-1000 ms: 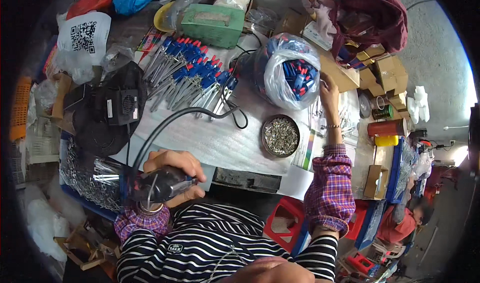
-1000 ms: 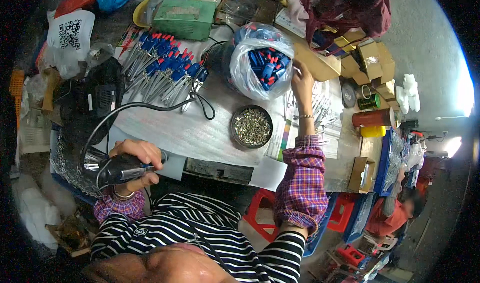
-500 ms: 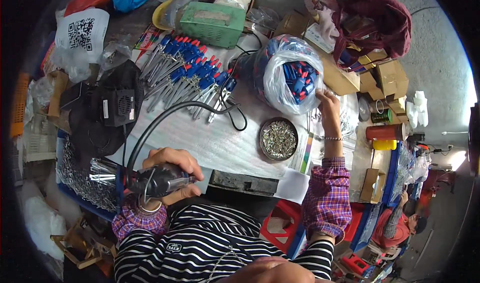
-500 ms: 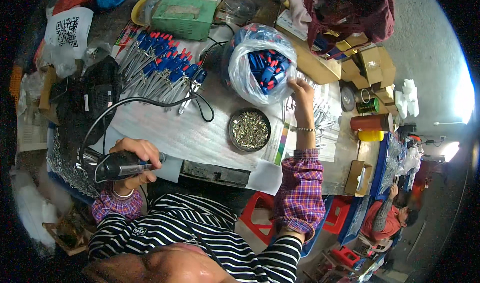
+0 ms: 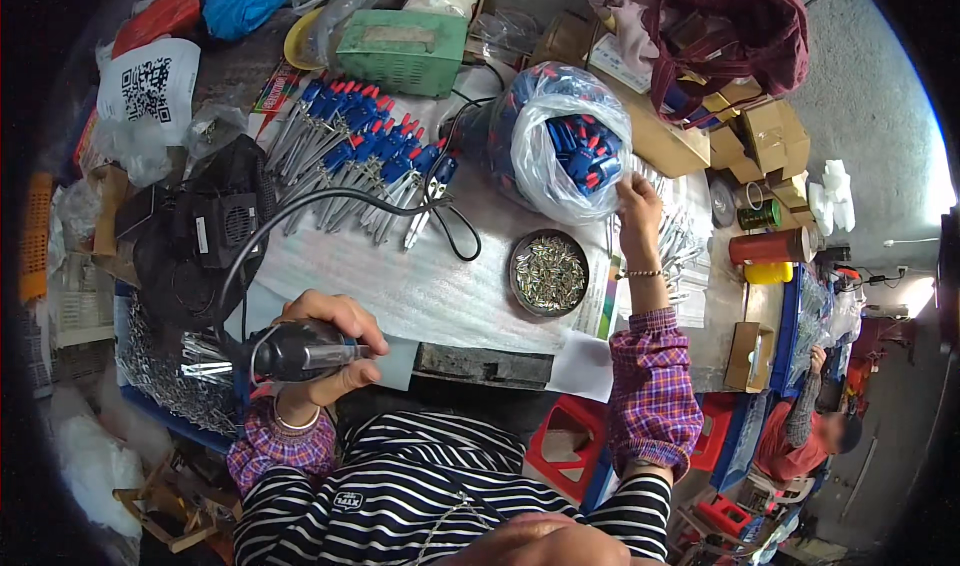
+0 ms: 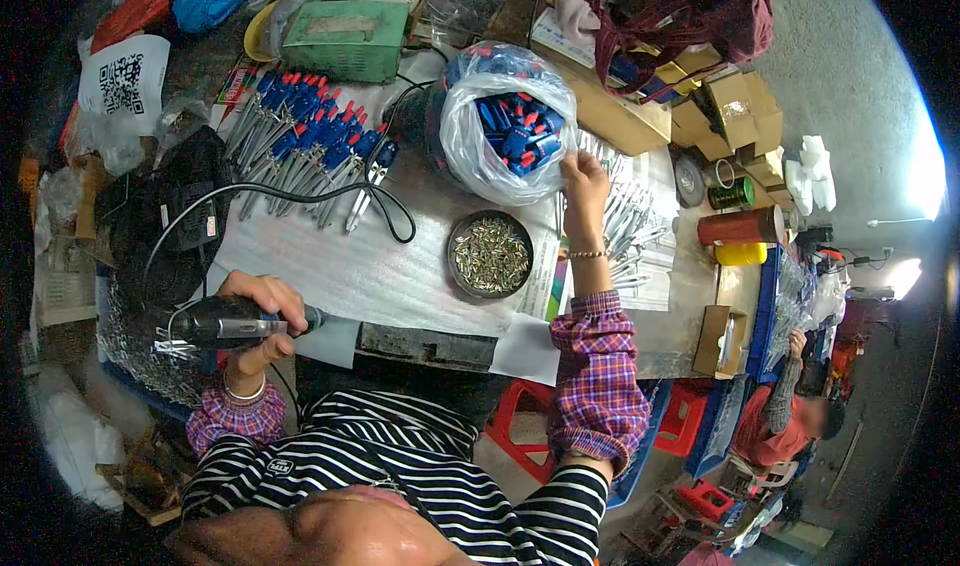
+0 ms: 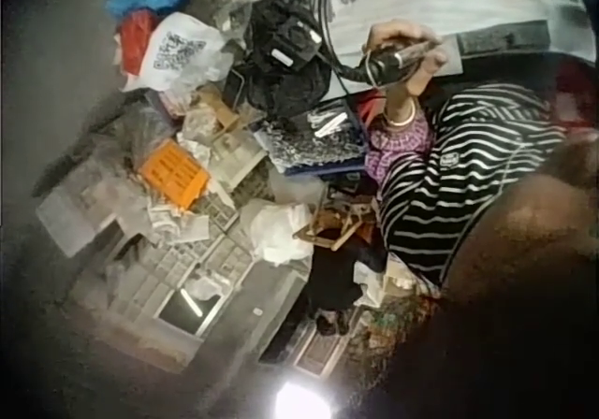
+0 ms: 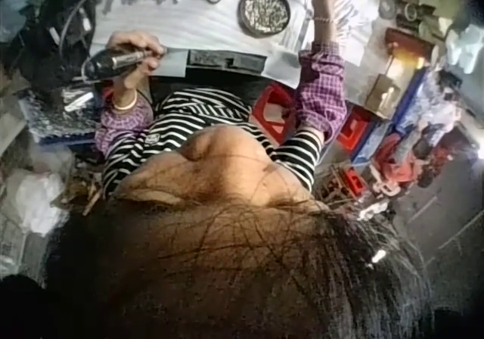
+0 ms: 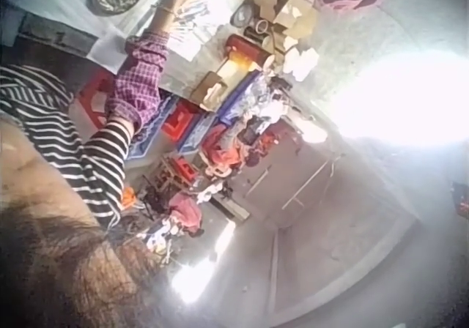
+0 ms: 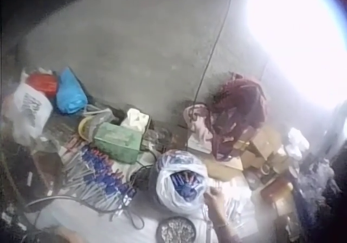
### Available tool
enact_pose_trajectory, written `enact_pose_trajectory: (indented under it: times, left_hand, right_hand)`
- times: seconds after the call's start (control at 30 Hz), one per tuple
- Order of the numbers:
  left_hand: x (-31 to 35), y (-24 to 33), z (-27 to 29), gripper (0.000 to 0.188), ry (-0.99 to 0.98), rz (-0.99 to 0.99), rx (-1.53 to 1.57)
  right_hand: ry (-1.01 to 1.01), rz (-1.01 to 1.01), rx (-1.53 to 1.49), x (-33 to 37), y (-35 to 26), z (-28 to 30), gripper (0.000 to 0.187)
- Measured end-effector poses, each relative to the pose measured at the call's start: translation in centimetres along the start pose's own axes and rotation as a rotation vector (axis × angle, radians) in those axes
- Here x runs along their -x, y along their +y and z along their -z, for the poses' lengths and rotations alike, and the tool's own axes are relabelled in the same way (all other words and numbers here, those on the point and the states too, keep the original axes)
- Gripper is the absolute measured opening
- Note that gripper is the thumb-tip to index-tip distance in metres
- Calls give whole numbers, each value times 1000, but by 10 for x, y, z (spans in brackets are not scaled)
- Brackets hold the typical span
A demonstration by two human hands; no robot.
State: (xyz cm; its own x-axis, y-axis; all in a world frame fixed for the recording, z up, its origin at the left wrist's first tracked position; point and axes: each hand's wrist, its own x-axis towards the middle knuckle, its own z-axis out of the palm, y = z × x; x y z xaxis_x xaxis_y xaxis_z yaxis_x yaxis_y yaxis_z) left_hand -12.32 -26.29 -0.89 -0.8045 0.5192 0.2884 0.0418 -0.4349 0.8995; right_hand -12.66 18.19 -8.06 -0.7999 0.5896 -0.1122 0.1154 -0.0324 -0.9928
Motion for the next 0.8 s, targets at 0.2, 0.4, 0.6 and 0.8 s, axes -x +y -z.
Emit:
enact_pose_trajectory:
  times: [0.2,0.4,0.6,0.8]
  left_hand:
    - [0,-2,0,42,-14,-4,18]
    - [0,-1,1,42,-18,-13,9]
    - [0,-2,0,42,8,2,21]
    - [1,-2,-1,40,-9,4,17]
  right_hand:
    - [54,152,337,25,-10,-4,33]
    - [191,580,682,57,-44,-2,35]
    - [-180,740,795,96,-67,-81,37]
    - [-186,864,918,111,-51,-95,31]
